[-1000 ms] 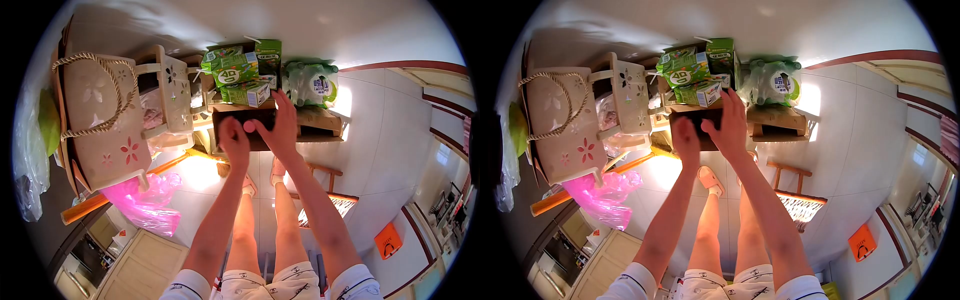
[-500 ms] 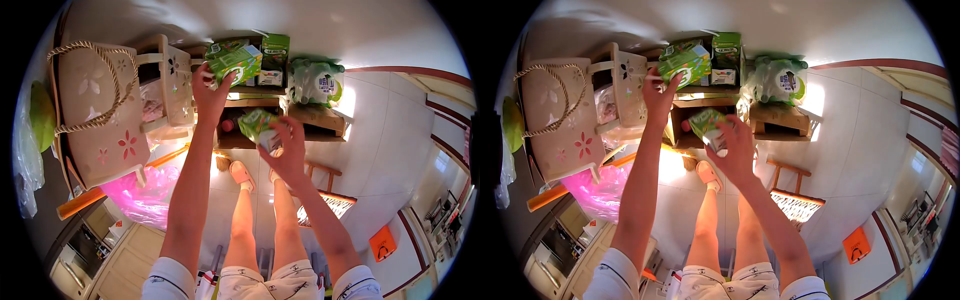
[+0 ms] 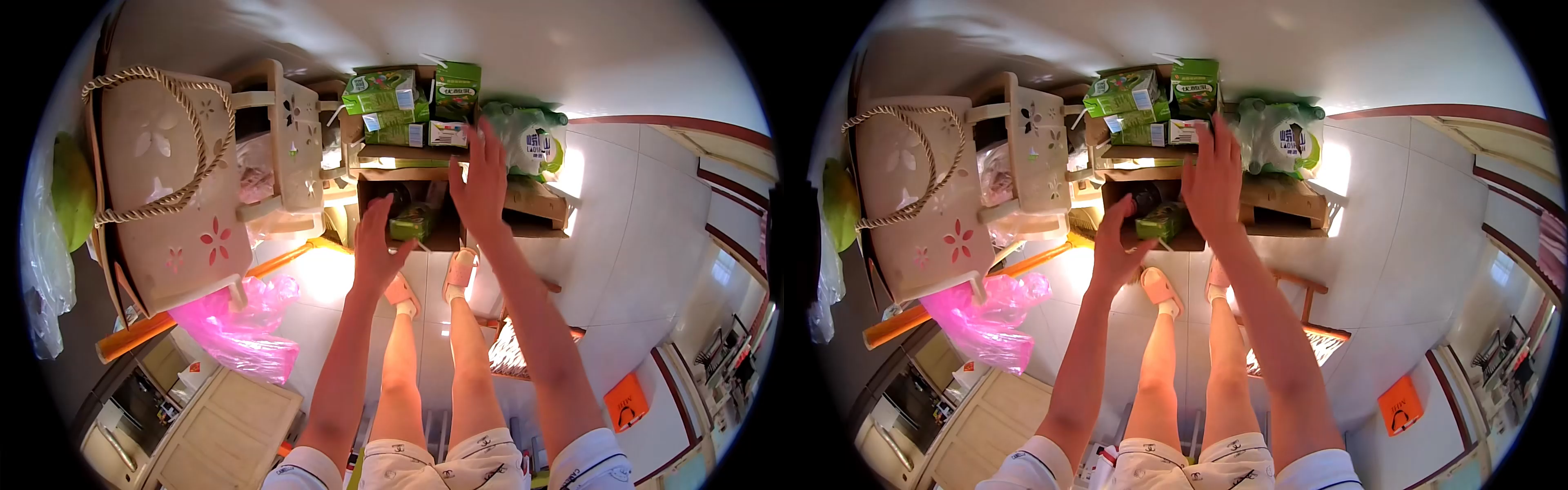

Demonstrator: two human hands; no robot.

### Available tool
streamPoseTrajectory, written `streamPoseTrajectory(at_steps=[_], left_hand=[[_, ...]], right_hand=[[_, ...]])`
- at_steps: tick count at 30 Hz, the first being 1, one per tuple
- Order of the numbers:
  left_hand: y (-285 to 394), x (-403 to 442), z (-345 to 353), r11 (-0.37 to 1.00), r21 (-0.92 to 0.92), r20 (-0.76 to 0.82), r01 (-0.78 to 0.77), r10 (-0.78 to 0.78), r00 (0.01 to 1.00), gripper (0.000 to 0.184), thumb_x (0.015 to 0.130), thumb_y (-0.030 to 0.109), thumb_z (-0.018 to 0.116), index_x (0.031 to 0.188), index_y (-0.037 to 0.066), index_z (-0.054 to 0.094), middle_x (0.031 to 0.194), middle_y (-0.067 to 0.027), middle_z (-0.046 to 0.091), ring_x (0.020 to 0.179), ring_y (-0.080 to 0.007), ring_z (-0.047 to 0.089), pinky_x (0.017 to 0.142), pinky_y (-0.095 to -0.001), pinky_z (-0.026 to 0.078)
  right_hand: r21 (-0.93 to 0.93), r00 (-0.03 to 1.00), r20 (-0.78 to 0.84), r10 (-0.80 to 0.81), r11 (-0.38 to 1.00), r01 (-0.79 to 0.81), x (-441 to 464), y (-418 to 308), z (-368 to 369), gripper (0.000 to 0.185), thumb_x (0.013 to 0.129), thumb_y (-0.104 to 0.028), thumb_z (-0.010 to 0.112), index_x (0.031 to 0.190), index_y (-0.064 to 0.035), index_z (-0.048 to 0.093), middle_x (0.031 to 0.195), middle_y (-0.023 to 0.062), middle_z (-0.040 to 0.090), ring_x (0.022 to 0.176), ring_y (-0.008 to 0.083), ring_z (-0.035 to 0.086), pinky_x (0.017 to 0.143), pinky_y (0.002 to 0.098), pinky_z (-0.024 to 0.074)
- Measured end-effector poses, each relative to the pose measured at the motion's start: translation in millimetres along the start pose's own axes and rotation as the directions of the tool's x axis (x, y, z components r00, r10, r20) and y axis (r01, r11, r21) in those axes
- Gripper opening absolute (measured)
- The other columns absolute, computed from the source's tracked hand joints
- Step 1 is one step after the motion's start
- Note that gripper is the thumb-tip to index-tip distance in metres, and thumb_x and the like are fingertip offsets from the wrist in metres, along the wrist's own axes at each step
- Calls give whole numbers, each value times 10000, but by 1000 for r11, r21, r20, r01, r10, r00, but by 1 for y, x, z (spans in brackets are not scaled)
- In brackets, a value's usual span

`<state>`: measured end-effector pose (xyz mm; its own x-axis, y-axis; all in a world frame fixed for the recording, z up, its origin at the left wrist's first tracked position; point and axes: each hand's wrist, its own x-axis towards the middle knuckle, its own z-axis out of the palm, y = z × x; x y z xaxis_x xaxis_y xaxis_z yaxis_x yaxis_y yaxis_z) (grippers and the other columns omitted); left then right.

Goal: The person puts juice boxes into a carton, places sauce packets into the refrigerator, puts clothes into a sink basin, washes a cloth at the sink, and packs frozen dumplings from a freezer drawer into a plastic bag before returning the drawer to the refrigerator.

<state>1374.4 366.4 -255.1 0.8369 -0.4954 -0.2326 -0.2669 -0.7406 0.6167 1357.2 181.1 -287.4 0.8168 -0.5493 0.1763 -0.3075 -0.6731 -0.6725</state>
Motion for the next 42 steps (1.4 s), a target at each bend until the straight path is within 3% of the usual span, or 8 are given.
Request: streamPoseTrajectory(at_steps=[2,5,11,16,22,28,37,42], left_hand=[[12,24,-6,975,-206,-41,82,-92,995,516,680,75,669,1150,39,459,1042,-144,520,972,-291,497,848,-342,404],[15,75,-8,992,-92,-308,-89,56,950,433,718,100,635,1109,22,468,972,-157,513,924,-307,499,818,-378,404],[-5,157,4,990,-32,-334,139,-142,932,769,623,265,757,1211,1,338,1104,-194,449,1099,-333,398,915,-409,361],[4,163,19,957,-49,-341,285,-284,896,905,554,367,795,1244,70,289,1137,-235,359,1081,-341,395,897,-425,378],[-9,165,21,987,-52,-400,155,-163,902,893,536,396,801,1214,70,319,1168,-222,350,1059,-347,417,897,-409,376],[11,176,28,944,143,-369,296,-227,901,997,493,496,781,1238,50,291,1218,-236,288,1097,-391,365,932,-481,312],[12,146,1,972,-205,-522,116,-208,827,838,575,394,785,1202,24,370,1180,-202,327,1094,-305,367,940,-385,323],[9,107,-14,936,-306,-475,174,-309,824,785,626,335,778,1215,12,372,1166,-160,412,1041,-245,441,887,-342,365]], right_hand=[[-40,996,-70,-63,997,60,31,1,2,501,713,-58,592,1183,-56,419,1263,149,381,1110,362,400,919,428,364],[-166,993,-22,-112,980,107,67,17,15,577,694,-61,620,1220,-63,384,1253,135,386,1105,349,406,908,407,390],[-251,990,142,8,968,28,83,37,11,552,664,-73,672,1165,-98,442,1172,92,427,1029,318,450,832,404,437],[-55,992,71,-104,993,108,75,32,-3,480,643,-29,665,1074,-115,471,1065,99,478,966,312,479,789,408,439],[321,987,-161,-9,945,61,-7,-3,-42,495,610,0,651,1074,-40,483,1034,140,535,915,332,510,791,385,422],[313,980,189,-66,950,4,-79,-22,-31,530,590,12,644,1092,-62,492,1067,103,527,974,302,505,780,368,465],[380,999,30,15,925,-25,-54,-17,-24,471,659,-50,667,1092,-45,481,1042,110,542,946,298,520,777,363,454],[362,993,109,49,928,-85,-42,-17,-41,448,684,-75,671,1085,-48,474,1024,108,550,934,295,527,775,363,447]])
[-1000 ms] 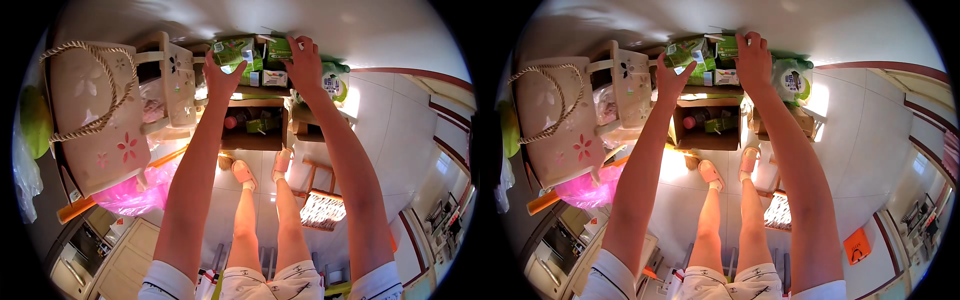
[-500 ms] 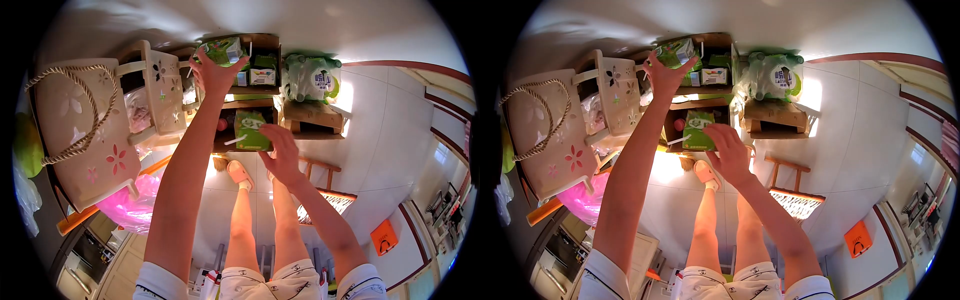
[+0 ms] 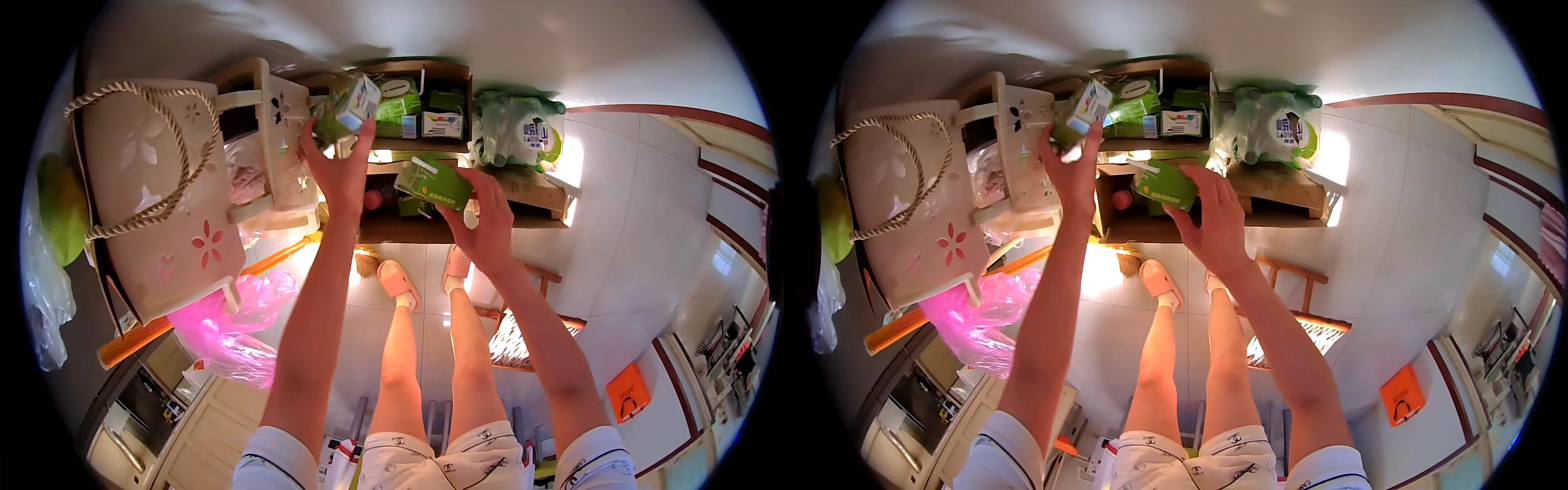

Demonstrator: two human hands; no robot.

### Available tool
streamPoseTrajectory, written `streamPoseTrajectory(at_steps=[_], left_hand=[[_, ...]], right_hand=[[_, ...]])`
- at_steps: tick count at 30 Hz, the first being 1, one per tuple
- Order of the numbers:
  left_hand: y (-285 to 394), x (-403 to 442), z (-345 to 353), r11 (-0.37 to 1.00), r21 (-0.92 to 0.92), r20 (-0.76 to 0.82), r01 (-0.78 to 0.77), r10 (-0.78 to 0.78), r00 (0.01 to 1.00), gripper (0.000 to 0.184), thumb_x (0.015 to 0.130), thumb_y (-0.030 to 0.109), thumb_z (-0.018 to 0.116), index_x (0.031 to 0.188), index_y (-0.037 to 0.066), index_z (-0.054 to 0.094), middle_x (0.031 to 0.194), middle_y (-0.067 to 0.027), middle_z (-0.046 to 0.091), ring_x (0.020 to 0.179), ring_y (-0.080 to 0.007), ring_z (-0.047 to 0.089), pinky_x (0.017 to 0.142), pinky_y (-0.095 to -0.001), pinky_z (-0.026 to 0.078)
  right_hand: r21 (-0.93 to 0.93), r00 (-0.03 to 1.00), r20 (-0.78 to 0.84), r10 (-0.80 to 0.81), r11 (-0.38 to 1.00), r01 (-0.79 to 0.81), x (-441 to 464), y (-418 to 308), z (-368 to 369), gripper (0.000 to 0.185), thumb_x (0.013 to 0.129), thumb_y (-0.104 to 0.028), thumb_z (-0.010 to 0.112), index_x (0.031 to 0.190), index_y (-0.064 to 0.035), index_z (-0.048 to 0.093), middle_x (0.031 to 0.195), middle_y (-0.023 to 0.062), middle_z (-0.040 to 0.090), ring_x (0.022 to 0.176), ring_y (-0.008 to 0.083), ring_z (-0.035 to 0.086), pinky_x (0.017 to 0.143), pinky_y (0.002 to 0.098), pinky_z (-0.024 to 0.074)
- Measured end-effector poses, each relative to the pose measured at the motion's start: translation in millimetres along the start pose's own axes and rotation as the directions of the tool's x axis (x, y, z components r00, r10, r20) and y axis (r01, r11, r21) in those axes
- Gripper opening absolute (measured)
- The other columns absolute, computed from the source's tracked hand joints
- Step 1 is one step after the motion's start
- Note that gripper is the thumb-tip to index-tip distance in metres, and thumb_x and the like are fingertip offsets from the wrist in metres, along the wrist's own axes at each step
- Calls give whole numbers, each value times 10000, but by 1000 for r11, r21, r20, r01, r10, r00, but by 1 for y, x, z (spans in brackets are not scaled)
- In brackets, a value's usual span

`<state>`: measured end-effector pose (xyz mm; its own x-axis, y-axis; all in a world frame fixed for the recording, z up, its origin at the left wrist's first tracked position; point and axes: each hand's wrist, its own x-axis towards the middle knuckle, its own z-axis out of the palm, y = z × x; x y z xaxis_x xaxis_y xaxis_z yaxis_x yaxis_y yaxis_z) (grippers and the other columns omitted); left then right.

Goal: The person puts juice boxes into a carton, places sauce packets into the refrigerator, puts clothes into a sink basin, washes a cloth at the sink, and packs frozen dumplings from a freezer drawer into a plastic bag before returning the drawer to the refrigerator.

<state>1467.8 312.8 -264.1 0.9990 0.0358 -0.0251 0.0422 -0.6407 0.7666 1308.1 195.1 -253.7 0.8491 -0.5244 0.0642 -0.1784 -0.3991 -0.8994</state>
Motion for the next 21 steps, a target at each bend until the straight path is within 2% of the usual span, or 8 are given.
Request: streamPoseTrajectory(at_steps=[3,5,6,9,13,14,17,21], left_hand=[[-4,-35,-23,958,-250,78,138,-122,989,769,606,300,780,1214,55,377,1143,-134,380,1051,-256,406,857,-356,370],[-13,-60,-39,988,-131,91,87,-75,993,772,592,263,779,1218,61,377,1133,-102,396,1051,-234,403,806,-335,381],[-24,-73,-45,997,-64,90,-38,43,995,788,568,244,781,1222,74,377,1137,-88,405,1055,-228,401,780,-335,379],[-21,-106,-63,992,89,189,-85,67,980,826,549,197,780,1250,88,357,1160,-98,373,1046,-215,407,811,-324,396],[-23,-117,-65,940,305,252,-149,72,965,849,582,259,792,1273,83,331,1254,-158,304,1161,-318,337,934,-407,338],[-25,-118,-63,959,279,272,-45,-33,962,850,609,289,786,1286,81,315,1317,-188,239,1227,-354,264,984,-453,289],[-30,-117,-59,963,268,307,-35,-51,950,848,623,326,771,1302,113,308,1335,-204,221,1208,-379,297,959,-455,330],[-39,-133,-62,987,158,201,-17,-15,979,742,662,200,753,1265,78,338,1368,-199,188,1236,-350,284,954,-421,352]], right_hand=[[-68,981,194,7,998,6,-3,14,2,440,657,-7,656,1060,-40,484,1009,128,536,908,331,533,774,358,458],[-101,970,240,27,995,-2,-12,30,10,446,646,6,632,1063,-43,481,1045,130,515,942,338,511,800,369,443],[-117,965,261,35,993,-4,-12,35,13,450,640,12,620,1064,-45,479,1063,131,505,959,342,500,813,375,436],[-363,987,156,-41,927,96,-4,43,19,489,615,24,609,1078,-58,474,1106,132,476,1002,339,470,832,399,415],[-407,987,163,-1,911,68,7,39,26,514,615,15,624,1098,-66,470,1139,125,454,1028,332,453,847,406,397],[-412,978,206,23,909,65,7,43,30,524,612,6,637,1103,-68,469,1142,120,449,1026,324,456,852,397,391],[-446,970,245,2,888,111,2,50,27,552,592,4,653,1104,-78,464,1126,112,452,1008,313,463,846,383,391],[-469,949,314,-14,867,167,-14,36,17,566,576,-14,677,1098,-91,471,1119,91,446,992,288,465,820,371,397]])
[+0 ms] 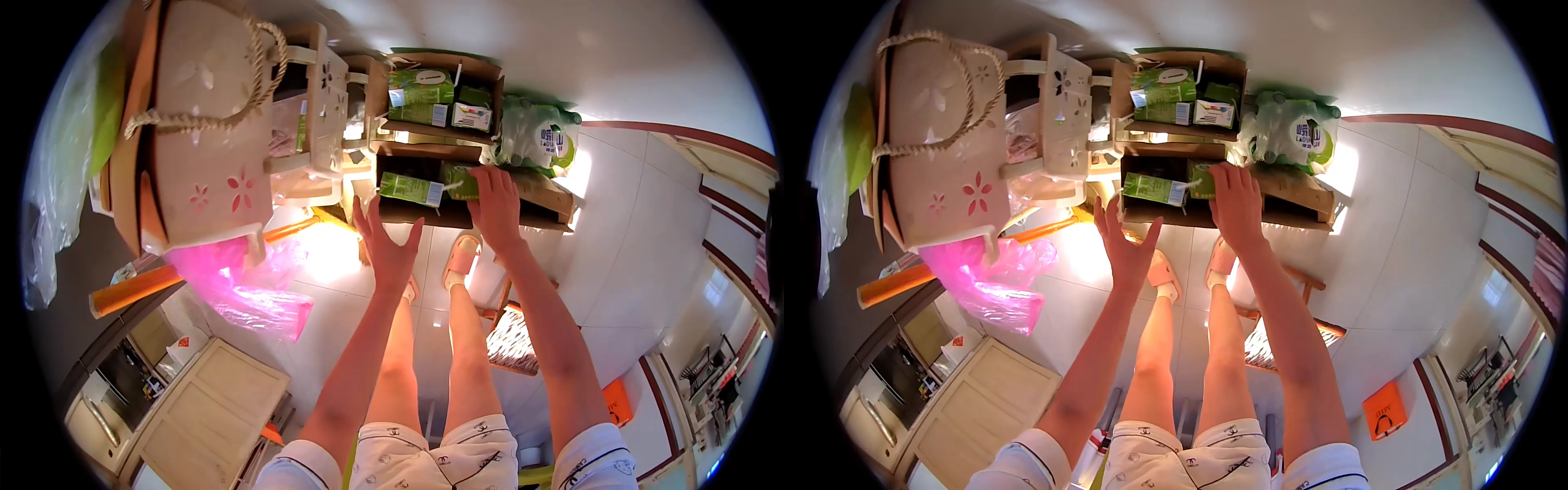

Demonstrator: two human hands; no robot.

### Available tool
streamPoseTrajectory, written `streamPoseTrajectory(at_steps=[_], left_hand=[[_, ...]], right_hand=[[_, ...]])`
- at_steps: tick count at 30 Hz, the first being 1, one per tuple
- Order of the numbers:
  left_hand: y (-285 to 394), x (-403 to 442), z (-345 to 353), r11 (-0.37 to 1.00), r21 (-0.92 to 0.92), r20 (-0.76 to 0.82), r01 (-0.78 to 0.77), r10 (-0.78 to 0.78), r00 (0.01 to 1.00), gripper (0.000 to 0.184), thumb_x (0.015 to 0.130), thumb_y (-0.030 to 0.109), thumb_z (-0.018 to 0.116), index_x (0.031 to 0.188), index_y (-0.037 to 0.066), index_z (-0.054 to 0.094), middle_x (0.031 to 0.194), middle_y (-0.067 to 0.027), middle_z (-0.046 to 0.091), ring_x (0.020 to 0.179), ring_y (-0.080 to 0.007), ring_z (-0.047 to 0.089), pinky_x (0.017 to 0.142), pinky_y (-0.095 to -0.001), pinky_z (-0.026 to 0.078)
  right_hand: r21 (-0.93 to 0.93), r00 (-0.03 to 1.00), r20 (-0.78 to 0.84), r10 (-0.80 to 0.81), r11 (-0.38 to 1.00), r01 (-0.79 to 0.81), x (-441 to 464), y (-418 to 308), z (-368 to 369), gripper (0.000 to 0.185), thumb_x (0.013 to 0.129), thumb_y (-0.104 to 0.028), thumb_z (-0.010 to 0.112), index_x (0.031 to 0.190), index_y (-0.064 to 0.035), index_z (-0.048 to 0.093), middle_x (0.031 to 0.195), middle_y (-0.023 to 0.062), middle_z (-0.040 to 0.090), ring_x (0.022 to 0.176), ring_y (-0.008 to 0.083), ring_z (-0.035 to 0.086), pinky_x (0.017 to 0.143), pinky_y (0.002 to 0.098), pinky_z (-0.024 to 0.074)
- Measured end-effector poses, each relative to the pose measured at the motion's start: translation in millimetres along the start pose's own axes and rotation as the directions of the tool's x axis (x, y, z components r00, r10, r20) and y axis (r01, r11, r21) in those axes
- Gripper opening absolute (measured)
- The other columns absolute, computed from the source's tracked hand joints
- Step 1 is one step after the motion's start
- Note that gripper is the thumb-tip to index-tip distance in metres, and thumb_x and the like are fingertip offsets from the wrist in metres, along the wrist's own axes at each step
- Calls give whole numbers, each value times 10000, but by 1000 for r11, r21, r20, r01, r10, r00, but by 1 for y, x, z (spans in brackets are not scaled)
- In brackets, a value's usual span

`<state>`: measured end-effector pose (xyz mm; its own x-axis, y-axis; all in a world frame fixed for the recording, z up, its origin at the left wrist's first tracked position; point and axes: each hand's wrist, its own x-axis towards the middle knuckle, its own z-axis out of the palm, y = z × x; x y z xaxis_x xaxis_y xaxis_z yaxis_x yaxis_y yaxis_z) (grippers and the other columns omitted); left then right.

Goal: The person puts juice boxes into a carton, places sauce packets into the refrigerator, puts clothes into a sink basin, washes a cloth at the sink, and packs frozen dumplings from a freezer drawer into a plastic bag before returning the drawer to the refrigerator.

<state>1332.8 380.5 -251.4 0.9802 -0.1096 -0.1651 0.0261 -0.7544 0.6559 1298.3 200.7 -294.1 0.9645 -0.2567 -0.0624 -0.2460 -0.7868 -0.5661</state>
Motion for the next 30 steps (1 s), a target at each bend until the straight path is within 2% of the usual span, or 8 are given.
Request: streamPoseTrajectory(at_steps=[4,8,12,19,23,27,28,30], left_hand=[[-13,-36,-12,997,-74,64,6,-1,998,538,703,126,687,1164,39,423,1293,-135,367,1138,-316,417,932,-402,359],[-25,-81,-26,978,-165,163,128,-101,981,440,726,116,663,1119,55,476,1087,-101,534,865,-223,566,741,-334,459],[-34,-116,-45,946,-200,219,256,-212,952,378,740,107,656,1084,66,504,1029,-90,560,771,-194,604,685,-312,473],[-45,-152,-92,878,-286,231,383,-325,917,295,783,110,622,1056,59,522,923,-46,608,754,-141,612,689,-282,469],[-69,-189,-115,780,-461,223,424,-360,906,200,854,208,547,961,40,565,808,-37,616,715,-127,602,674,-273,469],[-107,-270,-194,668,-528,257,525,-463,848,418,906,383,401,780,54,627,573,-57,603,585,-172,621,605,-283,485],[-112,-290,-220,635,-465,314,617,-533,785,421,903,385,395,772,61,629,554,-55,598,566,-182,618,606,-288,485],[-125,-336,-284,509,-350,393,786,-682,617,426,898,389,384,757,74,634,515,-51,586,527,-203,612,608,-299,487]], right_hand=[[-153,999,46,-6,988,13,-11,-10,12,607,595,-81,706,1146,-101,449,1154,87,430,1019,263,451,801,364,399],[-283,989,89,115,955,-86,3,-23,22,765,603,-151,740,1267,-115,362,1223,129,398,1068,289,429,837,367,390],[-118,994,-44,98,988,-103,-1,-38,14,814,612,-115,726,1309,-101,307,1253,153,380,1131,326,393,920,399,354],[-19,987,-159,-5,1000,2,-81,-53,-2,611,704,-73,627,1257,-48,368,1233,176,415,1136,342,394,946,423,325],[42,1000,8,3,999,-3,-151,-61,5,505,718,-66,598,1190,-27,424,1154,181,472,1074,350,443,918,409,354],[150,972,236,-19,989,-17,-220,-141,11,367,700,-59,603,1049,-14,498,910,173,535,868,342,517,759,418,415],[69,939,329,-101,994,82,-232,-165,10,346,700,-69,611,1030,-27,513,895,155,545,848,319,535,724,404,428],[191,903,341,-261,960,205,-262,-226,16,285,712,-41,619,987,-45,547,872,125,590,790,258,584,685,354,467]])
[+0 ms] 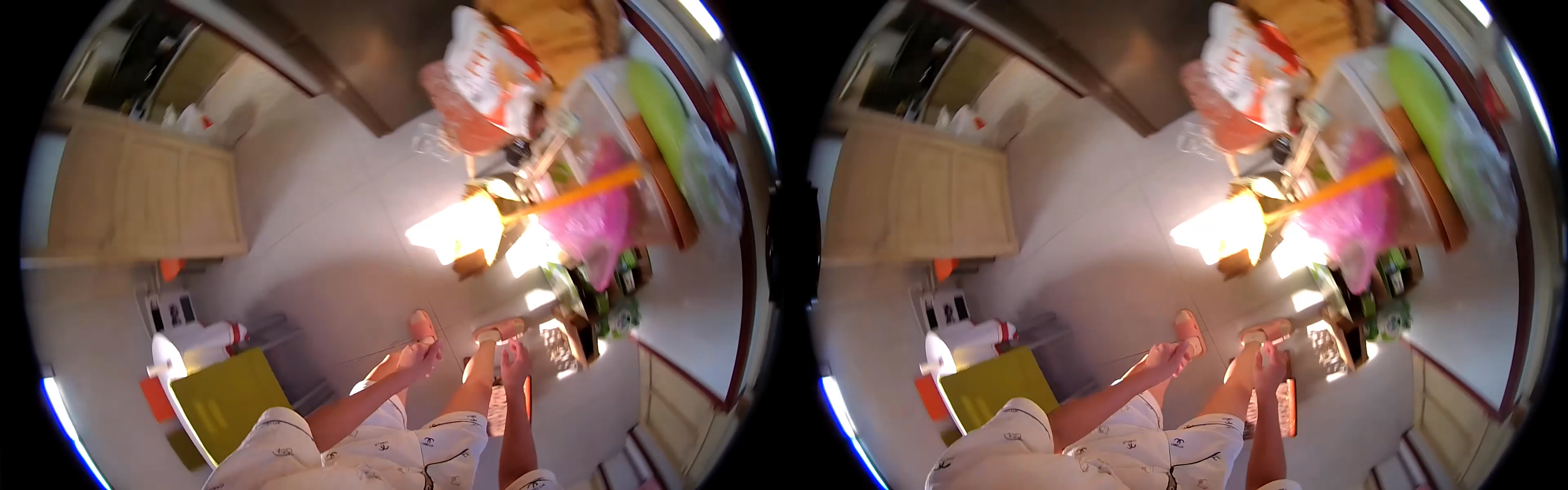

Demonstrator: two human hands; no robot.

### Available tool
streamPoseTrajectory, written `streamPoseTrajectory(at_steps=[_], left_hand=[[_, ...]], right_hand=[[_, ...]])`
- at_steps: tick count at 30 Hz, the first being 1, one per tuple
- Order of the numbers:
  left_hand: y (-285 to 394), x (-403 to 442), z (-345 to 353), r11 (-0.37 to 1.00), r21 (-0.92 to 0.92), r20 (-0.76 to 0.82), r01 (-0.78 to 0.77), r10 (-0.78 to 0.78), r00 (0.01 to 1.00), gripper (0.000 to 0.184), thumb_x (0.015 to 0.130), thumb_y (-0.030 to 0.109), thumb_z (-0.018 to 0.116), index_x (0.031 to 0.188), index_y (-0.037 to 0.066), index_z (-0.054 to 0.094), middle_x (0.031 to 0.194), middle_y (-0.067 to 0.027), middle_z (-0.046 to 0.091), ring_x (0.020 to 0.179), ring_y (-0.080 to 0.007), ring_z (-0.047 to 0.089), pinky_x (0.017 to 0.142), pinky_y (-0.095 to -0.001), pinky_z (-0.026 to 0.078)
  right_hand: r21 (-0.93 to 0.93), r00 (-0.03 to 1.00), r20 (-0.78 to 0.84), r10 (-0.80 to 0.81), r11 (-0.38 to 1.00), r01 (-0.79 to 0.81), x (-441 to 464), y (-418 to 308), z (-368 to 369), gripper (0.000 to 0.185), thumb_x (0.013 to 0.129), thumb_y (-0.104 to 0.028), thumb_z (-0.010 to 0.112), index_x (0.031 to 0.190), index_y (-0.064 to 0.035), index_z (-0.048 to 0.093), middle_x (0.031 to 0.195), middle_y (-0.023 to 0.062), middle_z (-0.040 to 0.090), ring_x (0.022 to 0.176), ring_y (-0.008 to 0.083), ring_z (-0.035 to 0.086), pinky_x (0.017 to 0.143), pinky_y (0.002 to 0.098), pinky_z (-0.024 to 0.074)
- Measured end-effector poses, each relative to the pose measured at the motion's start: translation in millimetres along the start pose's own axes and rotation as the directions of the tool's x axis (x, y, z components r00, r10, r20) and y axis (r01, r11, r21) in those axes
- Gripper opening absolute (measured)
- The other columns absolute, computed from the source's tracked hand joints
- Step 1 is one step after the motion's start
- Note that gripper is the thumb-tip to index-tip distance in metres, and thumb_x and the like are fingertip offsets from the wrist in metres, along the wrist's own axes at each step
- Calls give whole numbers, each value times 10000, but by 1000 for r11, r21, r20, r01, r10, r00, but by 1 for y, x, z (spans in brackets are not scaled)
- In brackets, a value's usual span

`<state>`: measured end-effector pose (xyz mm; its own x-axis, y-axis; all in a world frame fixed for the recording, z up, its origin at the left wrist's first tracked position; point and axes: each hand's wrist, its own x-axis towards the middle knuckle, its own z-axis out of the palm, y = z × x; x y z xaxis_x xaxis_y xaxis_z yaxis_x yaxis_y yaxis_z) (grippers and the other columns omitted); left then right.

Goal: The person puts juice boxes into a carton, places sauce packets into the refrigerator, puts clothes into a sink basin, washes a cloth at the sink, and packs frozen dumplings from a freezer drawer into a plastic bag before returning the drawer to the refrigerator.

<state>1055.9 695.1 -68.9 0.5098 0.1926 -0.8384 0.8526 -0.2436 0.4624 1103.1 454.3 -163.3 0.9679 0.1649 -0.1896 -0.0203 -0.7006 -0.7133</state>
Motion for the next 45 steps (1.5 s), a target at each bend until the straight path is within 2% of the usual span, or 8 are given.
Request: streamPoseTrajectory(at_steps=[6,10,19,27,30,33,36,45], left_hand=[[-129,-103,-139,986,-6,-608,-164,127,783,181,768,157,470,787,115,645,717,-100,639,695,-252,624,656,-352,490],[-200,-151,-172,933,-351,-692,-76,-204,693,220,721,114,459,838,108,645,828,-109,645,755,-270,620,676,-352,491],[-252,-249,-23,450,-882,-372,138,-847,380,351,767,293,467,987,52,596,962,-152,623,923,-321,585,812,-388,459],[-248,-283,78,-33,-991,54,127,-985,165,225,729,170,507,892,46,602,901,-162,618,896,-317,585,771,-399,460],[-263,-294,48,108,-990,-91,-89,-979,-185,161,761,147,514,873,48,574,824,-142,598,811,-306,587,710,-403,460],[-315,-317,-5,309,-901,-150,-305,-881,-449,114,786,99,524,883,51,561,778,-119,574,721,-249,579,650,-349,461],[-385,-373,-82,562,-728,-190,-392,-715,-673,129,774,23,534,900,33,561,768,-104,565,682,-209,567,628,-310,459],[-597,-533,-228,745,-602,-299,-287,-543,-784,184,762,21,524,944,-6,515,850,-137,545,799,-282,538,736,-361,434]], right_hand=[[262,835,464,-296,946,190,-12,-149,77,269,730,-111,652,964,-13,563,812,91,589,776,196,583,718,311,473],[197,588,768,-254,967,162,-17,-236,85,254,746,-94,652,982,-34,580,827,64,621,730,125,578,674,257,479],[30,327,933,-149,939,342,52,-262,71,302,761,-130,627,1017,11,551,887,118,604,768,164,571,708,270,468],[-64,163,984,-71,714,697,117,-318,126,431,819,-294,559,1141,-14,496,1045,180,539,889,273,530,786,364,431],[185,-96,966,-240,382,905,105,-365,174,483,842,-355,534,1187,-23,475,1104,203,514,935,313,515,815,399,417],[315,80,912,-402,811,492,-28,-471,189,254,744,-49,643,971,35,565,839,96,617,759,126,588,701,226,480],[357,10,913,-408,812,462,-136,-539,222,230,770,-3,591,988,57,546,903,99,590,819,131,576,742,222,475],[519,-154,855,-495,811,269,-403,-679,280,339,817,19,509,1150,24,445,922,121,598,796,130,561,784,242,448]])
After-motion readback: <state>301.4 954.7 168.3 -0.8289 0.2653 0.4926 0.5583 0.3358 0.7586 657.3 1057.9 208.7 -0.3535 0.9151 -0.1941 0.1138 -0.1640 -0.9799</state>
